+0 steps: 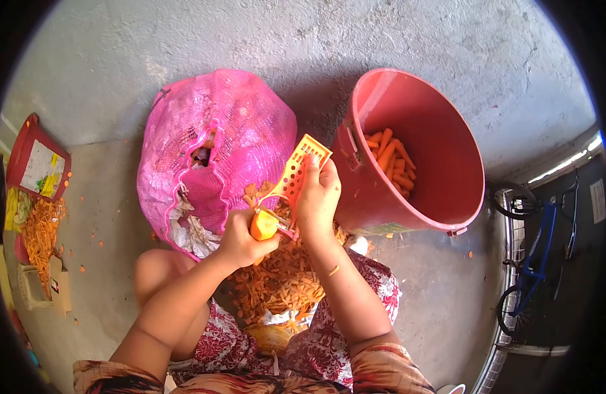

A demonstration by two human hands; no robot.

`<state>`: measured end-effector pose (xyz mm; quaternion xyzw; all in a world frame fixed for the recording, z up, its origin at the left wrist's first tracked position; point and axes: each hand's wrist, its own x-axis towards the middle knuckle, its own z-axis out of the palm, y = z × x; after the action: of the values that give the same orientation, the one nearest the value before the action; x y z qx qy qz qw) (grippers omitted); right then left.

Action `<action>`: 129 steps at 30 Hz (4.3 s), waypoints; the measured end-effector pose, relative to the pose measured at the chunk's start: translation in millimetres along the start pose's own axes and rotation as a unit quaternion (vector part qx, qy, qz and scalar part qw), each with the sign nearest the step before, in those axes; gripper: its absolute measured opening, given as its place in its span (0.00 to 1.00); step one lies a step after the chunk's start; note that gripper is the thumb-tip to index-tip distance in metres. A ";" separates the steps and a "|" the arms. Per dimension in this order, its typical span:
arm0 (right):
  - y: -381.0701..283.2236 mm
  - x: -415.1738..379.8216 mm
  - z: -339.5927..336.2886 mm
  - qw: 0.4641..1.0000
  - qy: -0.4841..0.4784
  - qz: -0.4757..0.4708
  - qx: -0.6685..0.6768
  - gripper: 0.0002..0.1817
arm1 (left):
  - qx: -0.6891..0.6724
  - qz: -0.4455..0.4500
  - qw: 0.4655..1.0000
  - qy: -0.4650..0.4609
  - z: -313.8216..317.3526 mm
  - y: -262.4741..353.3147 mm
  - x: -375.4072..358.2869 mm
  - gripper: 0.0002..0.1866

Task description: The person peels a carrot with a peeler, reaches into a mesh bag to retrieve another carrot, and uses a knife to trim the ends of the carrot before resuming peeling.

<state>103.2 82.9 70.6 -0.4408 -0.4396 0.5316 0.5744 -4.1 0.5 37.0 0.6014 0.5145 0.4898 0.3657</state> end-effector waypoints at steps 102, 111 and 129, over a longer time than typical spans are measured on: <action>9.1 -24.9 -82.8 0.753 -0.353 -0.164 -0.531 0.12 | 0.688 -0.176 0.700 -0.070 -120.4 -137.0 120.4 0.16; -0.9 -23.5 -77.1 0.768 -0.367 -0.146 -0.504 0.14 | -0.178 -0.263 0.946 0.060 -137.0 -75.3 72.2 0.22; -12.3 -5.1 -47.4 0.986 -0.155 0.056 0.013 0.12 | -0.596 -0.279 0.753 0.012 -7.6 -6.0 2.5 0.19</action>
<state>151.9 75.4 71.7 -0.3697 -0.4911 0.6300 0.4745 -13.0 3.7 33.8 0.0858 0.2679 0.5802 0.7643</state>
